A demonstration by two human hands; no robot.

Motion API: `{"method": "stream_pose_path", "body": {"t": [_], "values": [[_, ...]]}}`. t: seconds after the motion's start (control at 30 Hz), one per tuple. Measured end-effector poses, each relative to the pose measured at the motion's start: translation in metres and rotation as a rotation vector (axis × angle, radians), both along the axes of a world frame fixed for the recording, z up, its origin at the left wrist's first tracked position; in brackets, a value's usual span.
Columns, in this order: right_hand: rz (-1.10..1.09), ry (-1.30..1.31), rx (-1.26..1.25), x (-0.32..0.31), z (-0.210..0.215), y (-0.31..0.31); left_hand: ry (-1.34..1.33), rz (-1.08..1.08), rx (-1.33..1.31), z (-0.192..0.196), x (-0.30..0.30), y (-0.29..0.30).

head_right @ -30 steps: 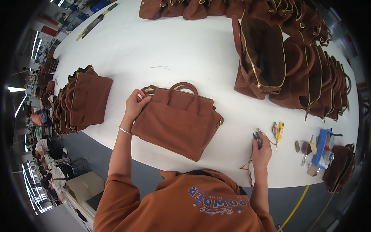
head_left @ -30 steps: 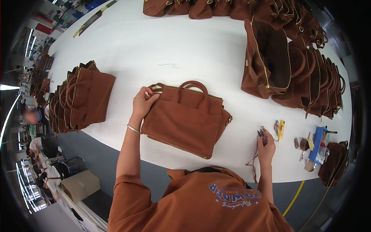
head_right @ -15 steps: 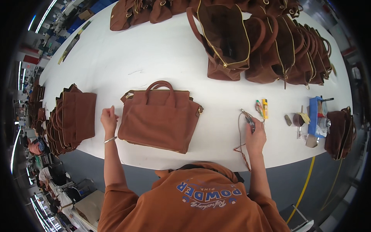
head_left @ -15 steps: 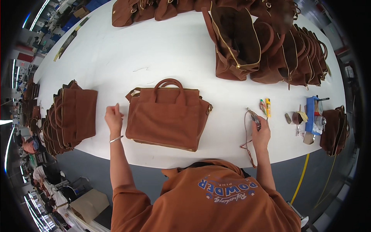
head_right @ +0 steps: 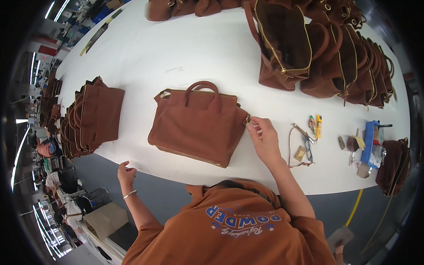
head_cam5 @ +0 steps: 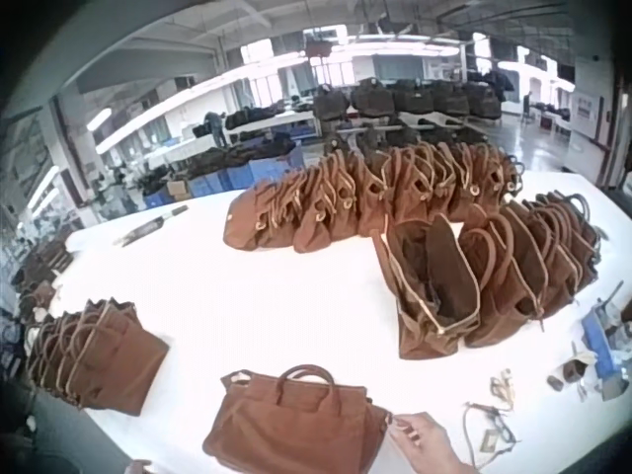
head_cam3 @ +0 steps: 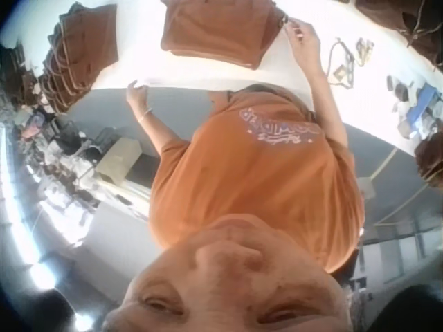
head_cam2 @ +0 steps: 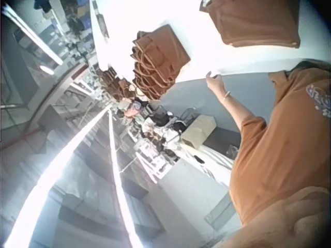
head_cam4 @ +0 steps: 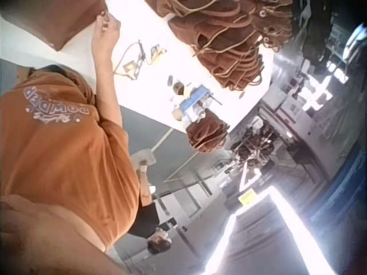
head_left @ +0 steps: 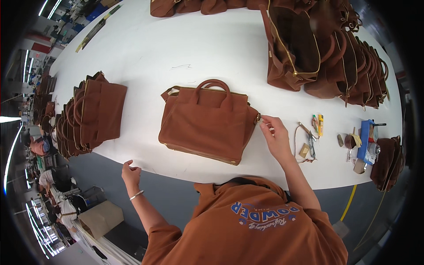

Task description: The person repairs a brown handbag by rubbing a small block on the exterior fabric. They open the bag and use a pen-like tool to apply a substance to the zipper teeth, followed by a brush to apply a finish. The person repeats the rubbing action on the exterior before placing the bag on the table.

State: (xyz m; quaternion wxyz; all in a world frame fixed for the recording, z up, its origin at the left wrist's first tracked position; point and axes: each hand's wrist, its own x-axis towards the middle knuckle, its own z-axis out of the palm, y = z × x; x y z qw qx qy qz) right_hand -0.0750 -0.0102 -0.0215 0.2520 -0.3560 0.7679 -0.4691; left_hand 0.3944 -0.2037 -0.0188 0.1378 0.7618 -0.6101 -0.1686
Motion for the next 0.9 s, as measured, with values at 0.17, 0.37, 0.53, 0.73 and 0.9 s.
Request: {"method": "stream_pose_path", "body": {"t": [0.17,0.37,0.53,0.73,0.9], "values": [[0.056,-0.010,0.082,0.025,-0.001,-0.002,0.105,-0.055,-0.027,0.010,-0.034,0.022],[0.170,-0.265,0.018,0.054,0.020,0.014,0.756,-0.285,-0.183,-0.006,-0.140,0.034],[0.251,-0.064,-0.133,0.083,0.038,0.011,0.724,-0.265,0.027,0.008,-0.173,0.039],[0.153,-0.238,-0.235,0.049,0.038,-0.005,0.849,-0.224,-0.105,0.029,-0.193,0.054],[0.186,-0.356,-0.278,0.029,0.070,-0.020,0.481,-0.629,-0.528,0.069,-0.204,0.055]]}}
